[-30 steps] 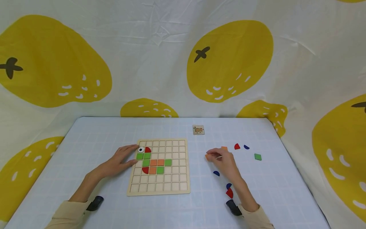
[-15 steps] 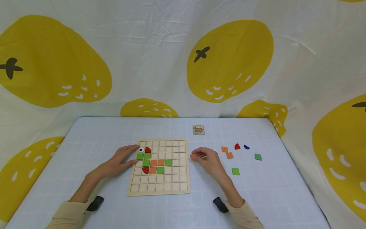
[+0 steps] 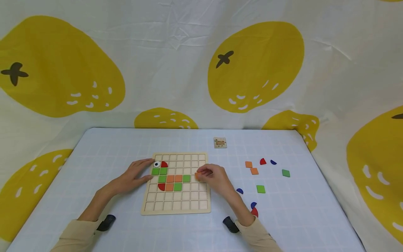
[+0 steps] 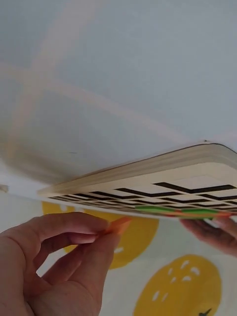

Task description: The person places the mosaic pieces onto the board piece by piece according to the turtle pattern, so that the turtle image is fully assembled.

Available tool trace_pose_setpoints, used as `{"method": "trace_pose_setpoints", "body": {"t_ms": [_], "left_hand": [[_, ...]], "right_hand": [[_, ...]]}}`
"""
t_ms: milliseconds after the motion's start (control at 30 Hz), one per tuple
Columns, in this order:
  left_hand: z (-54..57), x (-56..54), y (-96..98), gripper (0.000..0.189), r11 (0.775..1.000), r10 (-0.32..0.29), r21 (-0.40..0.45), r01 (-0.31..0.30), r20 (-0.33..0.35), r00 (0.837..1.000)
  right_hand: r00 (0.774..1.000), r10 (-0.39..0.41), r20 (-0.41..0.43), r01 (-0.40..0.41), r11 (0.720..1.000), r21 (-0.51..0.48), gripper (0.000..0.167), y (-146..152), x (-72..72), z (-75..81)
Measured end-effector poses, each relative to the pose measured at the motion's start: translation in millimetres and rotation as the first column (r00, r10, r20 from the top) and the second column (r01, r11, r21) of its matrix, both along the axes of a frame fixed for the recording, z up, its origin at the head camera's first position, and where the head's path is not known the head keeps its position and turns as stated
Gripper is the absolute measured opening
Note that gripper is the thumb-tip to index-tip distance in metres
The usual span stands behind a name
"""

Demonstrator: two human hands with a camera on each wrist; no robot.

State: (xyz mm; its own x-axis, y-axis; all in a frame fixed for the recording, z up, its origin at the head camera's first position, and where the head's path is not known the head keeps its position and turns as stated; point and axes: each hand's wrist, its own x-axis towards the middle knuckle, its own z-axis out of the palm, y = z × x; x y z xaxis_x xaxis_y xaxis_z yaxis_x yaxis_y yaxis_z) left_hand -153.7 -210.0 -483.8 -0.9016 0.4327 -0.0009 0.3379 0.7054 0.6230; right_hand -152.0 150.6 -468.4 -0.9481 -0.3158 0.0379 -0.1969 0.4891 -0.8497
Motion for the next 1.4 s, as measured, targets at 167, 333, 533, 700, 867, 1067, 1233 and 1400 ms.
{"method": "trace_pose_setpoints", "body": {"t_ms": [167,333,533,700,867,1067,1233,1400], "left_hand": [[-0.2,-0.7,1.5,0.065,1.000,-0.003,-0.001,0.003,-0.001,1.000],[-0.1,-0.8,2.4,0.065,1.000,-0.005,-0.005,0.005,-0.010,1.000],[0.6,-0.4,3.9,0.064,1.000,-0.007,0.002,0.007,-0.025,1.000],[-1.1,-1.6,3.5,0.065,1.000,0.000,-0.010,0.000,-0.009,1.000],[-2.8,-1.9,2.0,0.065,1.000,0.003,-0.008,-0.003,0.004,1.000],[-3.1,-0.4,0.8,0.064,1.000,0.008,-0.008,-0.008,-0.001,1.000],[-3.6,0.2,0.7,0.064,1.000,0.010,-0.008,-0.010,0.001,1.000],[-3.3,0.3,0.6,0.065,1.000,0.012,-0.007,-0.012,0.000,1.000]], "right_hand": [[0.998,0.059,0.011,-0.059,0.998,-0.011,0.014,-11,1.7,-1.5],[0.992,0.121,0.043,-0.120,0.993,-0.021,0.011,-20,4.9,-3.8],[0.987,0.160,0.032,-0.160,0.987,-0.019,0.009,-25,8.5,-5.1],[0.984,0.175,0.030,-0.175,0.984,-0.017,0.007,-27,10.4,-4.3],[0.983,0.183,0.034,-0.183,0.983,0.012,0.005,-29,11.8,-4.1],[0.983,0.184,0.008,-0.184,0.982,0.049,0.004,-33,14.8,-3.2],[0.987,0.159,-0.026,-0.156,0.984,0.080,0.004,-36,17.5,-1.1],[0.987,0.160,-0.014,-0.158,0.984,0.087,0.003,-34,17.3,-0.1]]}}
